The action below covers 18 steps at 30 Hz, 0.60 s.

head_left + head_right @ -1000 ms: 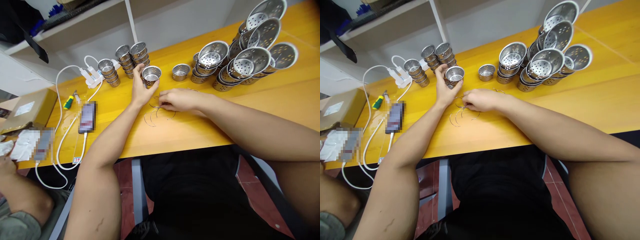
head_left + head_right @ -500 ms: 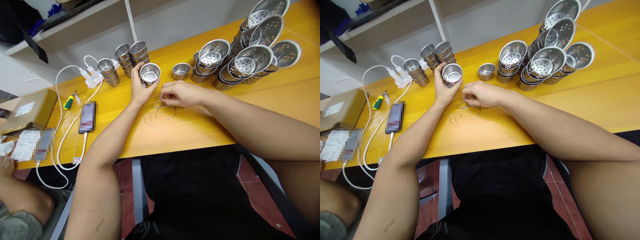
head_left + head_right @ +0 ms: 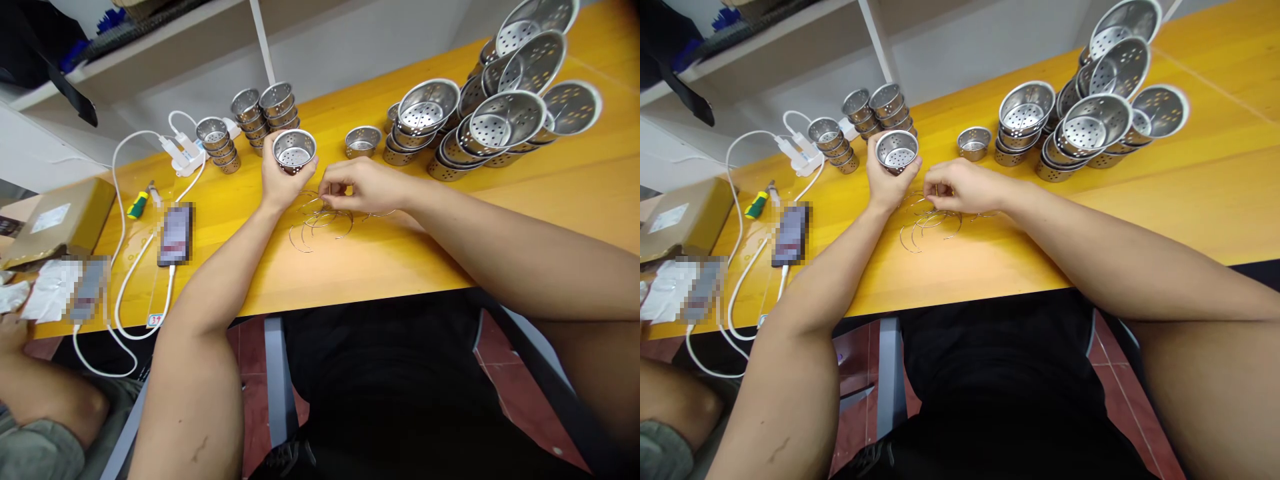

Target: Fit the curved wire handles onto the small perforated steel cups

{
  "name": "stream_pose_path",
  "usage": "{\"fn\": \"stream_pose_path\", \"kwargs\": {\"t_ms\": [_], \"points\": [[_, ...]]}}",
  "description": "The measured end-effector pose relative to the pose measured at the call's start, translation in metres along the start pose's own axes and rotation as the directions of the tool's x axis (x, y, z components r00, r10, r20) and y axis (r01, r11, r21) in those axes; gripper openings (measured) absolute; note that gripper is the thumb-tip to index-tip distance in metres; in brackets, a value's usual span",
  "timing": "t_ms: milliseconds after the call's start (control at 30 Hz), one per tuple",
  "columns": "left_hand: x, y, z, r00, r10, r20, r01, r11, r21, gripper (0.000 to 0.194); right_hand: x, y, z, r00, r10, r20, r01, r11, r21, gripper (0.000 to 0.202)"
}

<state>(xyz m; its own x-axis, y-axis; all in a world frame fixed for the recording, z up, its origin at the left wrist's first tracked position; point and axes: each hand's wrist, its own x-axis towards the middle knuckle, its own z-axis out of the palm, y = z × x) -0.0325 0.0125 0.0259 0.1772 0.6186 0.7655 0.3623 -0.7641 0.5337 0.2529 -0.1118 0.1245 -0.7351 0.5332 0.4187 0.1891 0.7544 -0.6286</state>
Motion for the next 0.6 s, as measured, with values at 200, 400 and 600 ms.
{"fn": "stream_pose_path", "kwargs": {"t_ms": [200, 400, 600], "points": [[-0.001, 0.008, 0.004, 0.997, -0.069, 0.019, 0.069, 0.998, -0.005, 0.106, 0.001, -0.006, 0.003, 0.977, 0.181, -0.115, -0.138, 0.94, 0.312, 0.042], [-0.002, 0.03, 0.004, 0.993, -0.075, 0.088, 0.074, 0.997, 0.005, 0.102, 0.006, -0.008, -0.001, 0.872, 0.361, -0.33, -0.275, 0.92, 0.279, 0.066], [-0.009, 0.052, 0.011, 0.979, -0.026, 0.201, 0.023, 1.0, 0.02, 0.108, 0.003, 0.003, -0.005, 0.846, 0.286, -0.45, -0.328, 0.944, -0.017, 0.078]]}}
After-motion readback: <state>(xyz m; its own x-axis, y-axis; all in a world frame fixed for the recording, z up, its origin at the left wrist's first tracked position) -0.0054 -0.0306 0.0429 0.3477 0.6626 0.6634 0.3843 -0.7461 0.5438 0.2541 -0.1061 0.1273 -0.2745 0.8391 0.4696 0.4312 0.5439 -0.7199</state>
